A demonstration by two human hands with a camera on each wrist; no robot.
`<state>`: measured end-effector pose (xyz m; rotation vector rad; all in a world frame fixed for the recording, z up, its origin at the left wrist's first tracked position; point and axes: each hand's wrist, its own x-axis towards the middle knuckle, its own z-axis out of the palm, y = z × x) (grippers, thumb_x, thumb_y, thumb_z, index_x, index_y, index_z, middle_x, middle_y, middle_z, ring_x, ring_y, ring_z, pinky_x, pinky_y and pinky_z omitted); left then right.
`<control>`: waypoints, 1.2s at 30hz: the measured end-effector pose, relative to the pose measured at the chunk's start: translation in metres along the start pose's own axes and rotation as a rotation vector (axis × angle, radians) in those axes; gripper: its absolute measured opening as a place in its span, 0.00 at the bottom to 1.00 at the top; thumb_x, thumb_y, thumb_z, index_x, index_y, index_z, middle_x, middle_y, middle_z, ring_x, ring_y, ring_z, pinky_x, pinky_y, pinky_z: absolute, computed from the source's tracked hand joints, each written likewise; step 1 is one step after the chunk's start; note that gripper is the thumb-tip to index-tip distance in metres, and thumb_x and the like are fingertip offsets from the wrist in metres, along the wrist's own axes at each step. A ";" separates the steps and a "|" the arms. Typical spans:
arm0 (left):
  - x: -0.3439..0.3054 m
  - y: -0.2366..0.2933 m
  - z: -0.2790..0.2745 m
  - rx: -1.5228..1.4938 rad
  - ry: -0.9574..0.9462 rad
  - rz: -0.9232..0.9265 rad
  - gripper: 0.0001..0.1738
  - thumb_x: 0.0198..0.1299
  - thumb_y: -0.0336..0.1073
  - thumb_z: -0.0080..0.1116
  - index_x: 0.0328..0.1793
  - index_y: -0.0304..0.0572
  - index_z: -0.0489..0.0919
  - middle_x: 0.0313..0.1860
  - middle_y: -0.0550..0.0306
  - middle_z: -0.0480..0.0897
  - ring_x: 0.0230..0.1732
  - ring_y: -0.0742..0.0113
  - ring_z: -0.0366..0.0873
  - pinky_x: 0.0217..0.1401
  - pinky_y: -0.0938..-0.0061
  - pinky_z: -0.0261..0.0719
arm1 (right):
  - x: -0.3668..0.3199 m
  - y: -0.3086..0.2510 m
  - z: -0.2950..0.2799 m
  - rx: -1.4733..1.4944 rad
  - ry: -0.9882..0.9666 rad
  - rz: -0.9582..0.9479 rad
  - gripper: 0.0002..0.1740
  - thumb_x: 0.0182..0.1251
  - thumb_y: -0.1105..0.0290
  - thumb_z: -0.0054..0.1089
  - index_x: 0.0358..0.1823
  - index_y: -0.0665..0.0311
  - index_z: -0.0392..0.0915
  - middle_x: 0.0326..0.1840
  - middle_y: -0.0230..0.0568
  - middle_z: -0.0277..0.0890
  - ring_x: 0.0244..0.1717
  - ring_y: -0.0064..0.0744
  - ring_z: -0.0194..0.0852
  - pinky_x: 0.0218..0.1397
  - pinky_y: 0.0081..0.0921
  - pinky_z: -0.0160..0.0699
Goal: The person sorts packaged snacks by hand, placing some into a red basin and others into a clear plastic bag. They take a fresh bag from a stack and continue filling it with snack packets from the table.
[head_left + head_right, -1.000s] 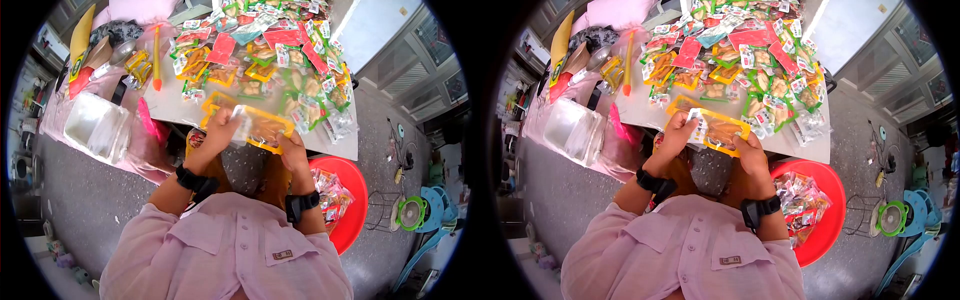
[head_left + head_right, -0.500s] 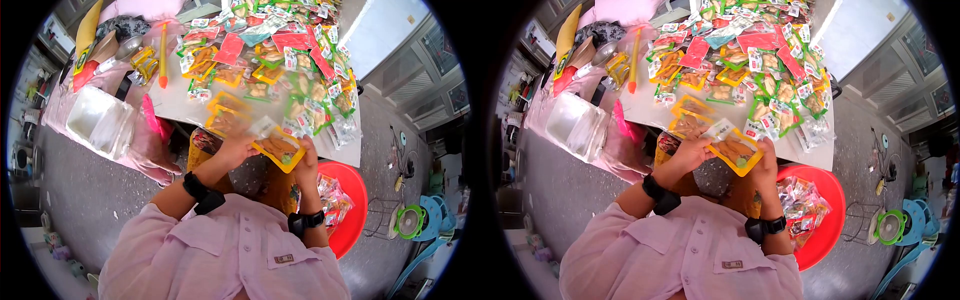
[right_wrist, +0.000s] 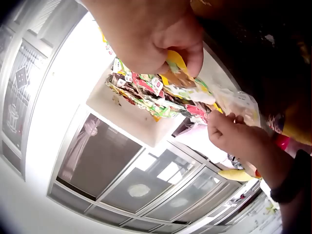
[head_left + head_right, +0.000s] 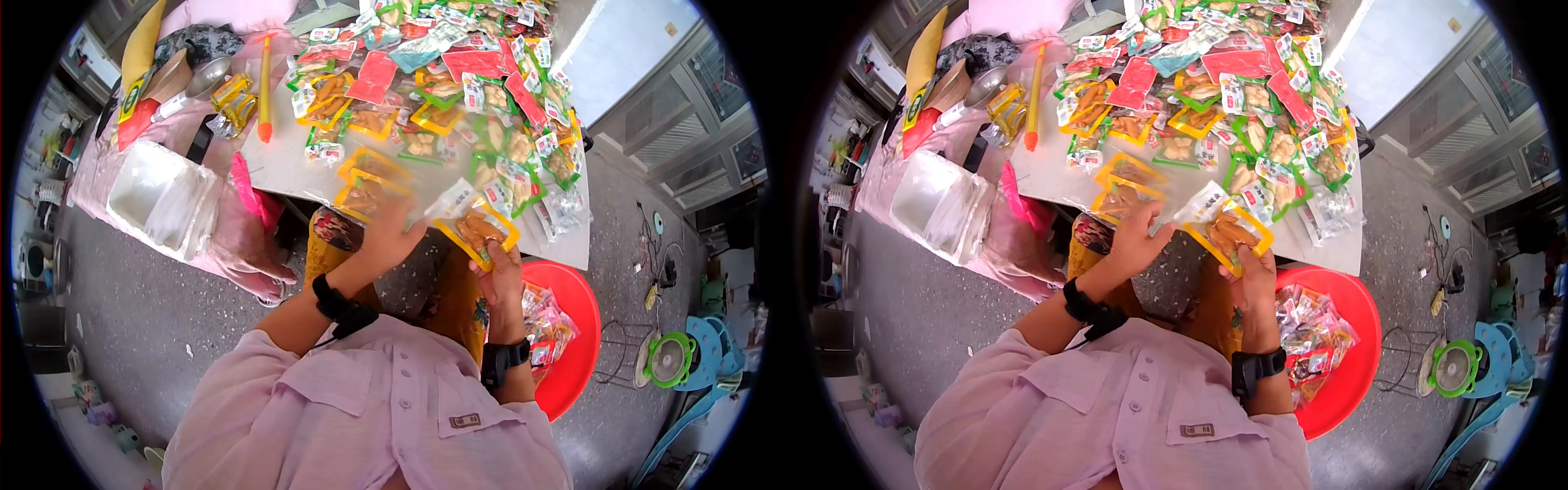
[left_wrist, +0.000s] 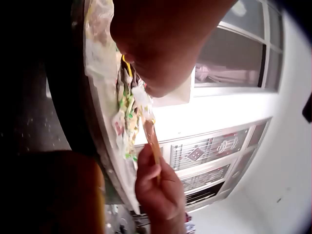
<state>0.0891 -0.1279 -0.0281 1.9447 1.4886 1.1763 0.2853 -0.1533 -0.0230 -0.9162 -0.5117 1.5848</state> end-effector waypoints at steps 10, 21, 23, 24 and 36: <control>0.005 -0.029 0.007 0.314 -0.088 0.016 0.06 0.44 0.33 0.49 0.24 0.38 0.67 0.26 0.44 0.71 0.29 0.47 0.70 0.29 0.59 0.68 | -0.001 0.018 0.007 -0.034 0.070 -0.007 0.12 0.59 0.73 0.44 0.45 0.59 0.66 0.39 0.34 0.70 0.35 0.26 0.71 0.28 0.22 0.76; 0.003 -0.010 0.000 0.291 0.007 0.101 0.04 0.45 0.30 0.48 0.26 0.40 0.67 0.24 0.46 0.70 0.24 0.47 0.69 0.24 0.60 0.68 | 0.014 0.025 0.034 -0.105 -0.037 0.178 0.15 0.58 0.72 0.43 0.48 0.57 0.63 0.42 0.33 0.67 0.40 0.27 0.69 0.31 0.25 0.74; 0.002 -0.008 -0.001 0.283 0.020 0.185 0.04 0.45 0.30 0.49 0.25 0.40 0.67 0.23 0.48 0.69 0.23 0.48 0.69 0.23 0.61 0.68 | 0.024 0.029 0.043 -0.090 -0.098 0.197 0.14 0.58 0.70 0.44 0.47 0.57 0.63 0.41 0.33 0.67 0.39 0.27 0.69 0.31 0.25 0.73; 0.002 -0.006 -0.003 0.284 0.029 0.202 0.04 0.44 0.30 0.49 0.25 0.40 0.67 0.23 0.49 0.69 0.22 0.49 0.69 0.23 0.62 0.68 | 0.029 0.032 0.047 -0.082 -0.127 0.206 0.14 0.58 0.69 0.44 0.47 0.57 0.63 0.41 0.33 0.67 0.39 0.27 0.69 0.32 0.25 0.73; -0.003 0.000 -0.012 0.279 0.082 0.327 0.05 0.42 0.29 0.51 0.25 0.42 0.67 0.22 0.52 0.68 0.22 0.52 0.69 0.21 0.64 0.68 | 0.054 0.045 0.047 -0.475 -0.223 0.275 0.07 0.56 0.69 0.45 0.26 0.65 0.67 0.14 0.34 0.66 0.11 0.19 0.61 0.09 0.12 0.54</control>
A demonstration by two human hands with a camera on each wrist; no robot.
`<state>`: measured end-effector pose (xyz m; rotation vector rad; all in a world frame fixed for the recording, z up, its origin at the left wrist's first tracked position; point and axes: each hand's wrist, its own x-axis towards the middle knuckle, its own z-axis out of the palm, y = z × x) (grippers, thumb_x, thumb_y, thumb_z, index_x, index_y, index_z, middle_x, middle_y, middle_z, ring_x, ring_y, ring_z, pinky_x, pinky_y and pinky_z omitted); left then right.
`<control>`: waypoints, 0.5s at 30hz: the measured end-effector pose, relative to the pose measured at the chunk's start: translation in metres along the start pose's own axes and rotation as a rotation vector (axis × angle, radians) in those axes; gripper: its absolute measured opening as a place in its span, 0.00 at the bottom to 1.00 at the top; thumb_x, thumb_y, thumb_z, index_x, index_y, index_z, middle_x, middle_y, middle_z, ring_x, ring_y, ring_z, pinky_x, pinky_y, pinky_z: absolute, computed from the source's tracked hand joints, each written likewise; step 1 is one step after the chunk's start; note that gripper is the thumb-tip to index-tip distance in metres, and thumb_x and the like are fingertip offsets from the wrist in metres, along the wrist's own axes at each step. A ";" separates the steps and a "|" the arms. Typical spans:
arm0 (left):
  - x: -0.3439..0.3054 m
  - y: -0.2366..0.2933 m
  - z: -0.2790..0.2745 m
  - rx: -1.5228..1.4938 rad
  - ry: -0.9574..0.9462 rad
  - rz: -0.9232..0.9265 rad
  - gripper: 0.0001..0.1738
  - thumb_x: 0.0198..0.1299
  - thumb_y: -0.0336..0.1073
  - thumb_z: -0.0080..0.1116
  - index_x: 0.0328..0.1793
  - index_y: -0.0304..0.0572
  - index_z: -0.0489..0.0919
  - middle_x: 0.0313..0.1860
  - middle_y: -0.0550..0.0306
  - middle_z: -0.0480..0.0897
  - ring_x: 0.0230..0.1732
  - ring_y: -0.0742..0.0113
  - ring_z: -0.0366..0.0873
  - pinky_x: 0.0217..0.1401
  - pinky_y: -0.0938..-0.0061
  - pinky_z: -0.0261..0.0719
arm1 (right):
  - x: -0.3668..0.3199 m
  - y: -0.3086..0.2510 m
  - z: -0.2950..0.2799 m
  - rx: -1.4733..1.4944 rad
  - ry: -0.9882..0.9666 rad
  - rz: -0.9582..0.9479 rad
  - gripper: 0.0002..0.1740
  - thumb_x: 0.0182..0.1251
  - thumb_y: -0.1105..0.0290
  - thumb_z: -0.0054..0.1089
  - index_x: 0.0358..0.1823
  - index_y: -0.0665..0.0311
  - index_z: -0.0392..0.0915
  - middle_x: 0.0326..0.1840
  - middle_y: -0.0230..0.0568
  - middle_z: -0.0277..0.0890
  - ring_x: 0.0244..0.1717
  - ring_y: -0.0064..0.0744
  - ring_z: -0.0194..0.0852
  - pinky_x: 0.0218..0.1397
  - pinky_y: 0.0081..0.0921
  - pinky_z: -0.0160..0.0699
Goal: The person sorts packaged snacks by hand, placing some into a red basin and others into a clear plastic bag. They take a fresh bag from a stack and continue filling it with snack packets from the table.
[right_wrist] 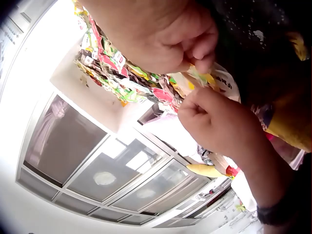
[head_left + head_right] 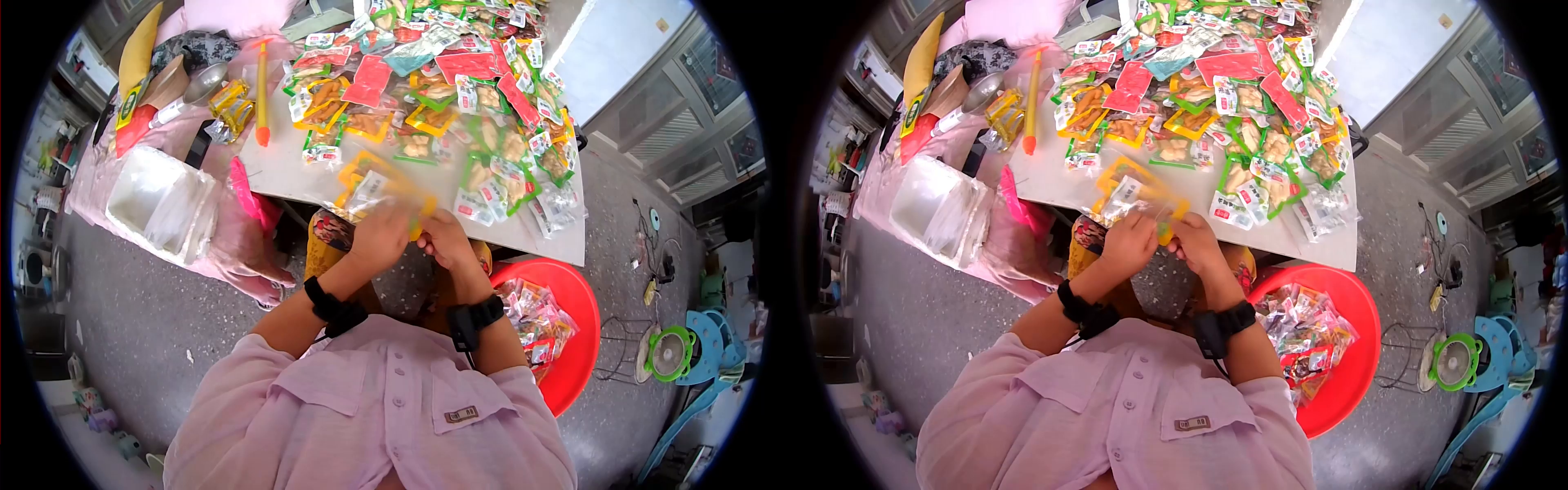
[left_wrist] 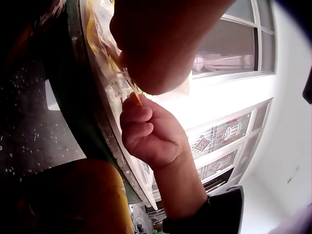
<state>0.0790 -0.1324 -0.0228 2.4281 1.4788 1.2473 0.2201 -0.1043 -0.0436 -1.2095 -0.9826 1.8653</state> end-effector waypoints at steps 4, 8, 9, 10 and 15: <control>-0.005 -0.007 0.004 0.014 -0.040 0.025 0.05 0.41 0.28 0.51 0.24 0.42 0.66 0.22 0.52 0.68 0.22 0.53 0.69 0.21 0.65 0.68 | 0.011 0.005 0.013 0.082 0.099 -0.044 0.05 0.55 0.71 0.46 0.26 0.65 0.67 0.15 0.34 0.66 0.12 0.20 0.62 0.10 0.13 0.56; -0.010 -0.007 0.001 -0.016 -0.089 -0.006 0.07 0.39 0.29 0.53 0.27 0.42 0.69 0.25 0.52 0.68 0.25 0.54 0.69 0.26 0.64 0.68 | 0.013 0.005 0.017 0.088 0.092 -0.029 0.04 0.54 0.71 0.46 0.27 0.64 0.67 0.17 0.34 0.66 0.14 0.20 0.63 0.12 0.13 0.59; -0.011 -0.006 -0.001 0.007 -0.062 0.025 0.09 0.38 0.30 0.54 0.30 0.42 0.70 0.28 0.52 0.69 0.29 0.54 0.69 0.31 0.64 0.68 | 0.012 0.004 0.017 0.073 0.081 -0.013 0.04 0.55 0.71 0.46 0.27 0.64 0.67 0.18 0.34 0.67 0.15 0.21 0.64 0.13 0.13 0.61; -0.012 -0.004 -0.004 0.029 -0.034 0.055 0.11 0.37 0.30 0.54 0.32 0.42 0.71 0.31 0.51 0.69 0.33 0.53 0.69 0.35 0.63 0.67 | 0.012 0.005 0.017 0.132 0.073 -0.009 0.04 0.55 0.71 0.46 0.28 0.63 0.67 0.19 0.33 0.67 0.17 0.21 0.65 0.15 0.13 0.63; -0.032 -0.010 -0.004 0.146 -0.050 0.137 0.20 0.35 0.33 0.57 0.41 0.44 0.72 0.46 0.49 0.67 0.52 0.53 0.63 0.53 0.57 0.57 | 0.005 0.007 0.012 0.281 0.001 0.032 0.06 0.56 0.69 0.45 0.34 0.61 0.68 0.29 0.32 0.70 0.26 0.22 0.69 0.27 0.16 0.67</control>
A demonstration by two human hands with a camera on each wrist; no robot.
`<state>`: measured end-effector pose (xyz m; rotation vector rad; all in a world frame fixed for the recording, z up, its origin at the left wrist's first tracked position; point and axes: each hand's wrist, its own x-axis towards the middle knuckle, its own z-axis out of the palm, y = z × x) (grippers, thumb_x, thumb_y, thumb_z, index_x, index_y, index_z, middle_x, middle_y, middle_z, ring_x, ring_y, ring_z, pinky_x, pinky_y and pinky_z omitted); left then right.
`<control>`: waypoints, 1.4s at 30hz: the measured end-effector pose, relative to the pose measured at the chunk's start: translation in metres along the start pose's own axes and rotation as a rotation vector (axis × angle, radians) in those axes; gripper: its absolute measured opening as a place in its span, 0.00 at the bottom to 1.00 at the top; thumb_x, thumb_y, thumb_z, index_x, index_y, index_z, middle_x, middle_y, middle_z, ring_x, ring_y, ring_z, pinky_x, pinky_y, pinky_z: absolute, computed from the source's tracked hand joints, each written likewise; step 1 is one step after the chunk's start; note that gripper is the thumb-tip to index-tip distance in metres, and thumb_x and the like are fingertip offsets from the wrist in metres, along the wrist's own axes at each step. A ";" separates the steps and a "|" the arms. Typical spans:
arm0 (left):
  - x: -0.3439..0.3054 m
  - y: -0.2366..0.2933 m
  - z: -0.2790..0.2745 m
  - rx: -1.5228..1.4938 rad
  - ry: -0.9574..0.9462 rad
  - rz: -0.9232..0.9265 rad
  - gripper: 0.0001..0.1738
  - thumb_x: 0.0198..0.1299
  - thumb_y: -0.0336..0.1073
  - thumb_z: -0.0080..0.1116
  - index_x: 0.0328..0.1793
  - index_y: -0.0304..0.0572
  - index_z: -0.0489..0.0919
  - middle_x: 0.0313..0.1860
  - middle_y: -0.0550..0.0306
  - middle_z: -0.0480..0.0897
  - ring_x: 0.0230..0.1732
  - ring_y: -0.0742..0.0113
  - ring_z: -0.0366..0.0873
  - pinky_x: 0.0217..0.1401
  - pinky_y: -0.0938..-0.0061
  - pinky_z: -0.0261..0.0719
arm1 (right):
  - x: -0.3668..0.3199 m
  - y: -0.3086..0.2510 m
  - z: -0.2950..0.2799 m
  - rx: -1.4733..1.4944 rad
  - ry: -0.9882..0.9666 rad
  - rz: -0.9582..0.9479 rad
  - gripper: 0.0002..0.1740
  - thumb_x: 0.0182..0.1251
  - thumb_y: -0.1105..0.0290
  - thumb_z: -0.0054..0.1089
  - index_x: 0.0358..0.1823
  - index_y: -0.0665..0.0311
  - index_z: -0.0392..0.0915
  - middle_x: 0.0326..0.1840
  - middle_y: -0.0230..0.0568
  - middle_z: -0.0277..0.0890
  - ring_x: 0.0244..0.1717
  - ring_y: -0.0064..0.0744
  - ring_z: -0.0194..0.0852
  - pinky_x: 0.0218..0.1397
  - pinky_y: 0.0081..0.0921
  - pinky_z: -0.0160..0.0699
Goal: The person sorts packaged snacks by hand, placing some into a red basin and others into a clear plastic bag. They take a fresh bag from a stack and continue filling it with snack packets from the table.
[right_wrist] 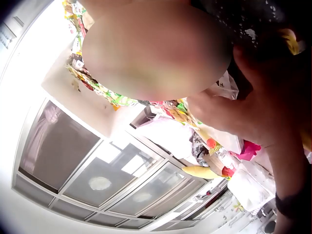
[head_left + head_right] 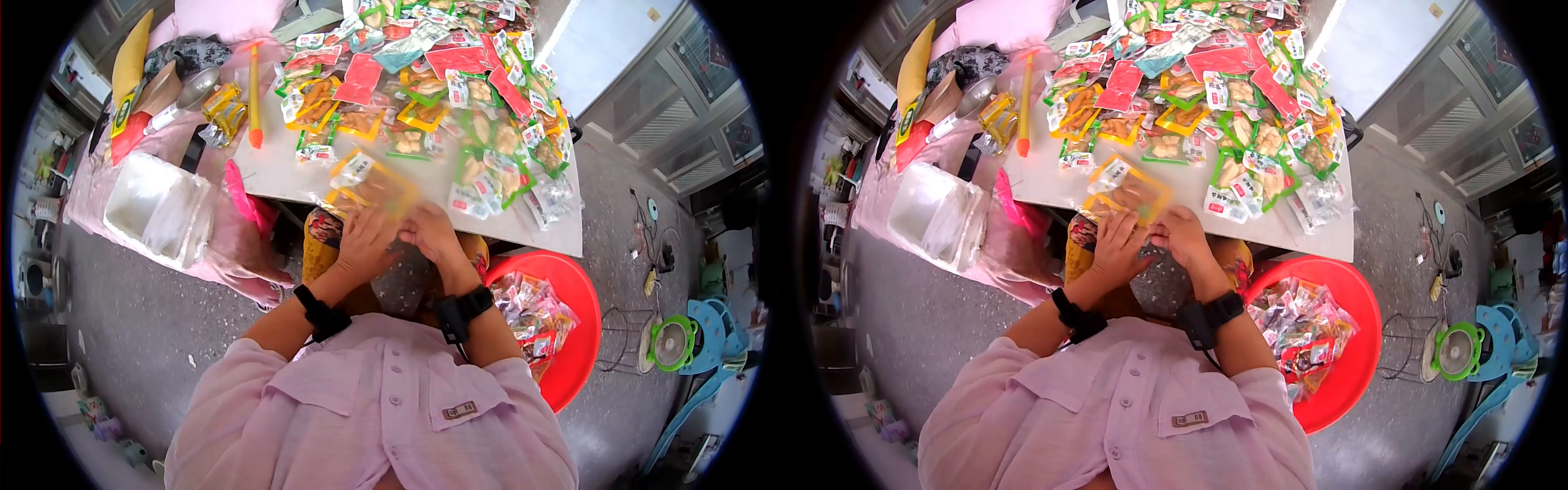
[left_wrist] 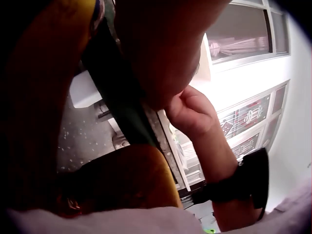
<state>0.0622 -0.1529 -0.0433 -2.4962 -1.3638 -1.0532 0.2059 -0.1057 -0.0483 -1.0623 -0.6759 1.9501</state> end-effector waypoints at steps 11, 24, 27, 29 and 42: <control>0.013 -0.026 -0.005 -0.003 -0.087 0.102 0.15 0.36 0.29 0.53 0.36 0.43 0.74 0.43 0.52 0.71 0.51 0.56 0.66 0.55 0.57 0.58 | -0.015 -0.016 -0.019 -0.136 0.119 -0.128 0.08 0.56 0.70 0.49 0.36 0.62 0.68 0.30 0.31 0.69 0.28 0.21 0.69 0.27 0.15 0.68; 0.095 -0.033 -0.084 -1.120 -0.145 -0.483 0.09 0.56 0.34 0.48 0.39 0.38 0.71 0.32 0.66 0.72 0.35 0.80 0.66 0.39 0.82 0.66 | -0.052 -0.074 -0.004 -0.348 0.019 -0.789 0.12 0.52 0.77 0.53 0.40 0.62 0.67 0.33 0.28 0.65 0.36 0.16 0.62 0.38 0.14 0.63; 0.093 -0.027 -0.078 -1.286 -0.241 -0.578 0.10 0.56 0.36 0.48 0.40 0.38 0.72 0.34 0.66 0.72 0.37 0.79 0.66 0.41 0.82 0.65 | -0.067 -0.085 0.001 -0.377 -0.153 -0.824 0.10 0.54 0.77 0.51 0.38 0.62 0.67 0.31 0.28 0.66 0.34 0.16 0.63 0.36 0.14 0.63; 0.088 -0.026 -0.067 -1.289 -0.255 -0.638 0.11 0.57 0.36 0.47 0.41 0.38 0.71 0.35 0.65 0.72 0.38 0.79 0.66 0.42 0.82 0.65 | -0.070 -0.087 -0.007 -0.393 -0.088 -0.726 0.07 0.55 0.78 0.50 0.36 0.63 0.67 0.29 0.28 0.66 0.32 0.16 0.63 0.34 0.13 0.63; 0.100 0.007 -0.074 -1.002 -0.388 -0.255 0.17 0.60 0.39 0.39 0.51 0.36 0.68 0.50 0.53 0.71 0.53 0.67 0.64 0.56 0.76 0.59 | -0.117 -0.109 -0.022 -0.587 0.058 -0.879 0.03 0.55 0.81 0.46 0.28 0.65 0.68 0.26 0.27 0.66 0.30 0.15 0.62 0.35 0.14 0.63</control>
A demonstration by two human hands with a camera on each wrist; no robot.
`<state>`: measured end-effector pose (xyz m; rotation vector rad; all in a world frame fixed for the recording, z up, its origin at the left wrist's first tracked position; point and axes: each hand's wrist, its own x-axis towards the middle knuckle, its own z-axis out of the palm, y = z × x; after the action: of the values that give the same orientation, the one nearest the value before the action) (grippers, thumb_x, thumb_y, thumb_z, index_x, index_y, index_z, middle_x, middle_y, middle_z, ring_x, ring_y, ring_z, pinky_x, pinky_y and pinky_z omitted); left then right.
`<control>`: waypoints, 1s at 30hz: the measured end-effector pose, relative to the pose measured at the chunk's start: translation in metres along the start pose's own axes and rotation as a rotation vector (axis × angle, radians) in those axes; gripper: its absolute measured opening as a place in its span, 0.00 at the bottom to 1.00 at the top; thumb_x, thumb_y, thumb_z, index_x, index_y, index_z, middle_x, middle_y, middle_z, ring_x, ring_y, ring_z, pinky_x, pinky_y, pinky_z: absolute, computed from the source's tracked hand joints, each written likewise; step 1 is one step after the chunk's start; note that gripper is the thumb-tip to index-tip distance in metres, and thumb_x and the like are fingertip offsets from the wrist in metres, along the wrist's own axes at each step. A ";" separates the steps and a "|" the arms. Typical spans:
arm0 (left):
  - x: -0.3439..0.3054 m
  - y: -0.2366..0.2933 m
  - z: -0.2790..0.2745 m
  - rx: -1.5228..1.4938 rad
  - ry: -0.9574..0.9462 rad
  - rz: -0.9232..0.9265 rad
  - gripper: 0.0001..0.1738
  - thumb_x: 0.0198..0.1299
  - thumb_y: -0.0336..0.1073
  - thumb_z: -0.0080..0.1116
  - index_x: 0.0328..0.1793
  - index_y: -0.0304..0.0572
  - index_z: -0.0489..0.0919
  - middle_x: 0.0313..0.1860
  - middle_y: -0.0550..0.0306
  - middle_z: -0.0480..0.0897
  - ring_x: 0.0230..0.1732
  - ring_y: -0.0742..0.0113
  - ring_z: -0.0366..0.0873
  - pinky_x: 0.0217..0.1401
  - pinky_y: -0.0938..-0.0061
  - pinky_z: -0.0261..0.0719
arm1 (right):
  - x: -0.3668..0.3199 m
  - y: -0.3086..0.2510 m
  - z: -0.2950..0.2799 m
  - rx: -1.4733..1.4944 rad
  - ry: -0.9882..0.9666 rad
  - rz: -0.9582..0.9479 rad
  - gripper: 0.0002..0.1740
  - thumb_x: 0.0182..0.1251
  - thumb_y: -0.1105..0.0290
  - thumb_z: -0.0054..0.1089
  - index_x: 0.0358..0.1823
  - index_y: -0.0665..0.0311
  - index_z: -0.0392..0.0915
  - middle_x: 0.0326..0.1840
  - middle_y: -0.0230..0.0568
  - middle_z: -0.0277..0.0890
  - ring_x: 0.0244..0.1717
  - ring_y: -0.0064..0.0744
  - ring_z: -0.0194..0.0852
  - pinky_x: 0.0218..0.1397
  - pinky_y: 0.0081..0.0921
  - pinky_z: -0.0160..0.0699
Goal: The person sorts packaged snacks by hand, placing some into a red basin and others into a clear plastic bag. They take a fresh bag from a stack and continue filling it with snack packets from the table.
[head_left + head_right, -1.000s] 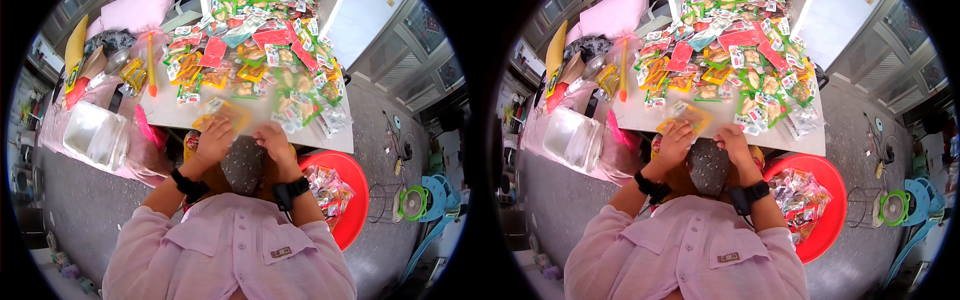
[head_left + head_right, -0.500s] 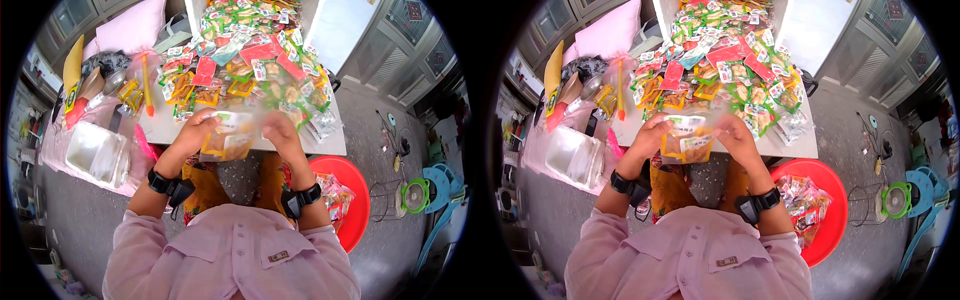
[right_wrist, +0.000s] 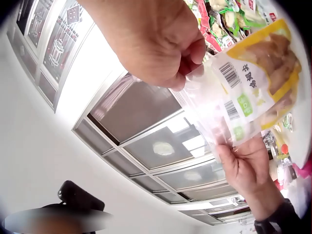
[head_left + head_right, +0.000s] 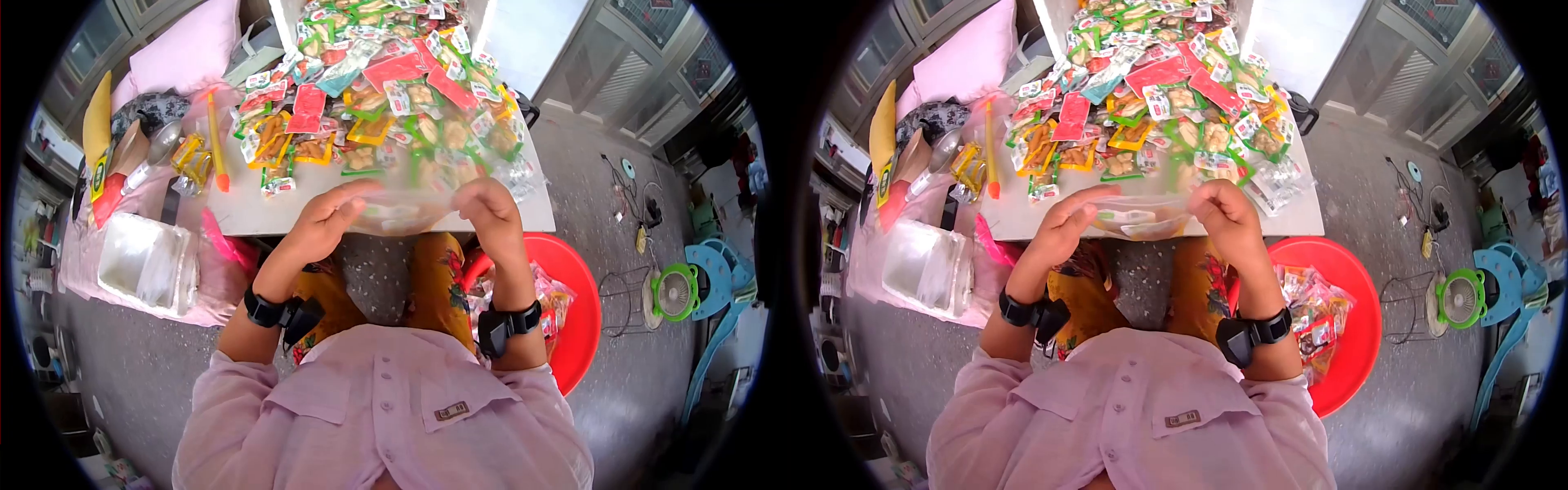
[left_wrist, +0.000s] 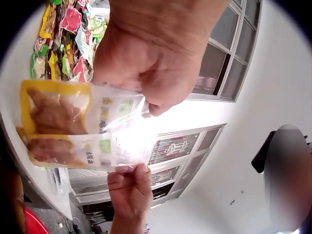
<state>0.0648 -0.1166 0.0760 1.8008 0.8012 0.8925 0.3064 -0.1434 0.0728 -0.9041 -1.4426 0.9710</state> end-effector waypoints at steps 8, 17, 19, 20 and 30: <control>-0.007 0.007 0.015 -0.025 -0.077 0.074 0.16 0.60 0.35 0.38 0.47 0.32 0.69 0.49 0.50 0.71 0.53 0.64 0.65 0.56 0.73 0.59 | -0.026 -0.011 -0.017 -0.158 -0.079 0.025 0.03 0.52 0.80 0.50 0.29 0.67 0.68 0.27 0.32 0.66 0.32 0.21 0.64 0.36 0.18 0.64; -0.020 0.026 0.054 -0.155 -0.279 -0.085 0.16 0.60 0.36 0.37 0.45 0.31 0.70 0.46 0.48 0.72 0.48 0.62 0.69 0.51 0.72 0.64 | -0.062 -0.021 -0.001 -0.565 -0.301 -0.140 0.14 0.47 0.67 0.56 0.35 0.65 0.70 0.31 0.45 0.68 0.35 0.43 0.65 0.37 0.33 0.64; -0.019 0.033 0.061 -0.067 -0.291 -0.011 0.15 0.60 0.36 0.39 0.45 0.32 0.70 0.45 0.48 0.72 0.47 0.62 0.69 0.51 0.72 0.65 | -0.064 -0.027 -0.005 -0.620 -0.367 -0.114 0.12 0.48 0.68 0.54 0.34 0.65 0.70 0.29 0.45 0.68 0.33 0.44 0.65 0.35 0.33 0.64; -0.018 0.032 0.062 -0.056 -0.318 0.027 0.15 0.60 0.36 0.39 0.45 0.32 0.70 0.45 0.48 0.72 0.47 0.61 0.69 0.51 0.72 0.65 | -0.067 -0.029 -0.006 -0.644 -0.403 -0.100 0.11 0.49 0.69 0.53 0.34 0.65 0.70 0.28 0.44 0.68 0.32 0.44 0.65 0.35 0.33 0.64; -0.025 -0.040 0.055 -0.193 -0.265 -0.293 0.16 0.58 0.37 0.43 0.47 0.34 0.68 0.43 0.54 0.73 0.43 0.71 0.69 0.47 0.77 0.66 | -0.160 -0.032 -0.139 -0.505 0.152 0.327 0.02 0.51 0.79 0.50 0.27 0.67 0.69 0.18 0.31 0.61 0.23 0.19 0.61 0.27 0.17 0.62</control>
<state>0.0927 -0.1481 0.0166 1.5436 0.7559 0.5095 0.4585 -0.2923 0.0494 -1.5886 -1.4597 0.7554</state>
